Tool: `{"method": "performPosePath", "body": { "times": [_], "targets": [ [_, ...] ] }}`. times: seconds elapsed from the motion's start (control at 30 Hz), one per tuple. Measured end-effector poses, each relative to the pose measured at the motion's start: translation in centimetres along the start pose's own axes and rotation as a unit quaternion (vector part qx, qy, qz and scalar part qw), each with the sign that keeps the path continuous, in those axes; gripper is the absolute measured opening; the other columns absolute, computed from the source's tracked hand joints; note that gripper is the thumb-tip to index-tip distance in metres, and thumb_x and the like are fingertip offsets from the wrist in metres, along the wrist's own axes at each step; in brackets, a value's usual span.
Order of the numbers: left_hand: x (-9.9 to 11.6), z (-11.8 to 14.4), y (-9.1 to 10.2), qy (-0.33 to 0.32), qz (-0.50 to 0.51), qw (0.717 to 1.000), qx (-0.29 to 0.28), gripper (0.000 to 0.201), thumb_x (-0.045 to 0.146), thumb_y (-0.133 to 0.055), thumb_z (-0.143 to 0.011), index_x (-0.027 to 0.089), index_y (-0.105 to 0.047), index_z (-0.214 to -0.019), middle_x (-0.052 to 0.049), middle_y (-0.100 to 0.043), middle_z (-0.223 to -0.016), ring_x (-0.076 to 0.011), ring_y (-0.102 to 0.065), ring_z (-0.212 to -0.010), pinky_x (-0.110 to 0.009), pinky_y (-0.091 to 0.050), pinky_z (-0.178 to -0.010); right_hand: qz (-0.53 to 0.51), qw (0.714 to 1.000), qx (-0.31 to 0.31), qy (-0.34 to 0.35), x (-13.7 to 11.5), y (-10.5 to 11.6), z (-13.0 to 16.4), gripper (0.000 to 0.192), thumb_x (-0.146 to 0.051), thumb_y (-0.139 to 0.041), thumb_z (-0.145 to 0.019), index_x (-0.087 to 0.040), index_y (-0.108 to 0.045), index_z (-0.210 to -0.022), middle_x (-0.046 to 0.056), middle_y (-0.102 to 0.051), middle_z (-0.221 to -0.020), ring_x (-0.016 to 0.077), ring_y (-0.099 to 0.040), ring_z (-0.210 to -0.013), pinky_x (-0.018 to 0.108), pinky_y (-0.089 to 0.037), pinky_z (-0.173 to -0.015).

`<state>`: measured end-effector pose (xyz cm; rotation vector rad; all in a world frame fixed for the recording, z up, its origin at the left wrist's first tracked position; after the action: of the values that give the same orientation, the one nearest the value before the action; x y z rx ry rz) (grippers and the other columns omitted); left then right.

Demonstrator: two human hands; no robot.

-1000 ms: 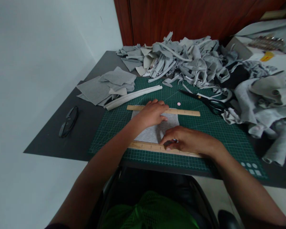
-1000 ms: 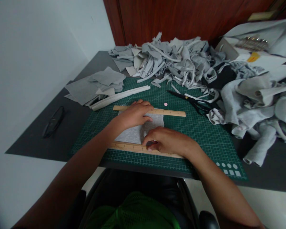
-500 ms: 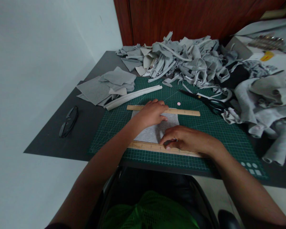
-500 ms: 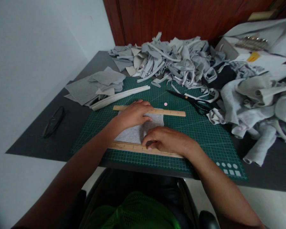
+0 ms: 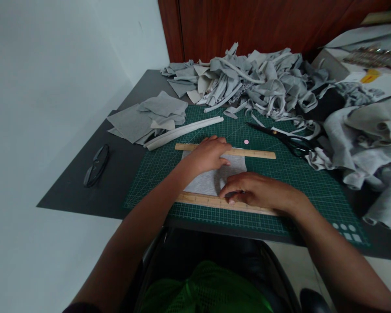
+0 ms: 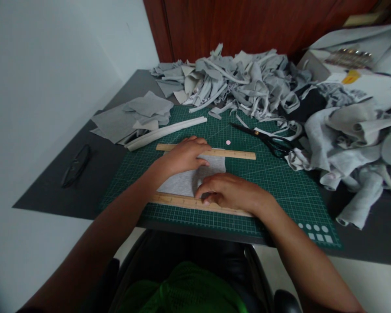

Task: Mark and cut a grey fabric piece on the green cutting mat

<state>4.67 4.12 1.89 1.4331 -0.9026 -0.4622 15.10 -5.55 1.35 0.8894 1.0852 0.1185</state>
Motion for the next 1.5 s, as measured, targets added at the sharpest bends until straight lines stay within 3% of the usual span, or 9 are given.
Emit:
{"method": "performPosePath", "body": {
  "times": [0.2, 0.43, 0.77, 1.07, 1.27, 1.5],
  "targets": [
    [-1.7, -0.1, -0.3, 0.007, 0.082, 0.995, -0.047, 0.050, 0.028, -0.081, -0.084, 0.026, -0.070, -0.133, -0.005, -0.064, -0.135, -0.0261, -0.054, -0.123, -0.037, -0.041, -0.108, -0.006, 1.000, -0.004, -0.022, -0.8, 0.1, 0.2, 0.021, -0.018, -0.063, -0.096, -0.025, -0.077, -0.110, 0.002, -0.079, -0.104, 0.0192, -0.071, -0.096, 0.031, -0.048, -0.085],
    [-2.8, -0.2, -0.5, -0.004, 0.137, 0.989, -0.052, 0.053, 0.026, -0.080, -0.082, 0.025, -0.069, -0.134, -0.006, -0.061, -0.141, -0.0236, -0.052, -0.131, -0.037, -0.037, -0.116, -0.026, 0.999, -0.021, -0.043, -1.1, -0.3, 0.3, 0.014, -0.027, -0.068, -0.094, -0.026, -0.073, -0.106, 0.001, -0.079, -0.097, 0.0209, -0.071, -0.089, 0.033, -0.048, -0.080],
    [-2.5, -0.1, -0.6, -0.003, 0.118, 0.992, -0.050, 0.043, 0.026, -0.074, -0.088, 0.027, -0.069, -0.131, -0.004, -0.062, -0.140, -0.0233, -0.053, -0.129, -0.038, -0.036, -0.116, -0.019, 0.998, -0.024, -0.053, -1.1, -0.4, 0.3, 0.019, -0.024, -0.065, -0.095, -0.027, -0.074, -0.112, 0.001, -0.079, -0.100, 0.0219, -0.072, -0.094, 0.033, -0.048, -0.084],
    [-2.3, 0.0, -0.4, 0.004, 0.110, 0.993, -0.047, 0.043, 0.027, -0.076, -0.087, 0.028, -0.069, -0.129, -0.003, -0.062, -0.139, -0.0239, -0.052, -0.128, -0.037, -0.038, -0.114, -0.004, 0.999, -0.006, -0.046, -0.8, -0.4, 0.4, 0.044, -0.023, -0.067, -0.093, -0.030, -0.070, -0.136, 0.005, -0.078, -0.119, 0.0254, -0.070, -0.108, 0.037, -0.049, -0.095],
    [-2.4, -0.1, -0.5, 0.008, 0.114, 0.992, -0.047, 0.044, 0.026, -0.076, -0.086, 0.027, -0.069, -0.129, -0.003, -0.062, -0.139, -0.0238, -0.052, -0.127, -0.038, -0.038, -0.114, 0.002, 0.999, -0.032, -0.028, -1.3, -0.5, 0.3, 0.044, -0.020, -0.063, -0.097, -0.031, -0.070, -0.140, 0.004, -0.079, -0.105, 0.0218, -0.072, -0.098, 0.034, -0.050, -0.091],
    [-2.4, -0.1, -0.6, 0.005, 0.128, 0.991, -0.041, 0.046, 0.025, -0.078, -0.084, 0.027, -0.070, -0.129, -0.003, -0.062, -0.138, -0.0248, -0.053, -0.126, -0.039, -0.039, -0.113, 0.016, 0.999, -0.038, -0.025, -1.3, -0.5, 0.4, 0.043, -0.021, -0.064, -0.098, -0.033, -0.071, -0.139, 0.004, -0.079, -0.102, 0.0232, -0.070, -0.100, 0.036, -0.048, -0.092]
  ]
}}
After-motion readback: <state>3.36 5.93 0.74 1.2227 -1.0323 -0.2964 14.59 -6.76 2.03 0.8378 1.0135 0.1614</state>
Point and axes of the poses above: each hand's wrist, its own z-axis away from the middle knuckle, its own y-axis out of the back of the hand, x = y × z, the point moved 6 cm from there along -z, towards the middle knuckle
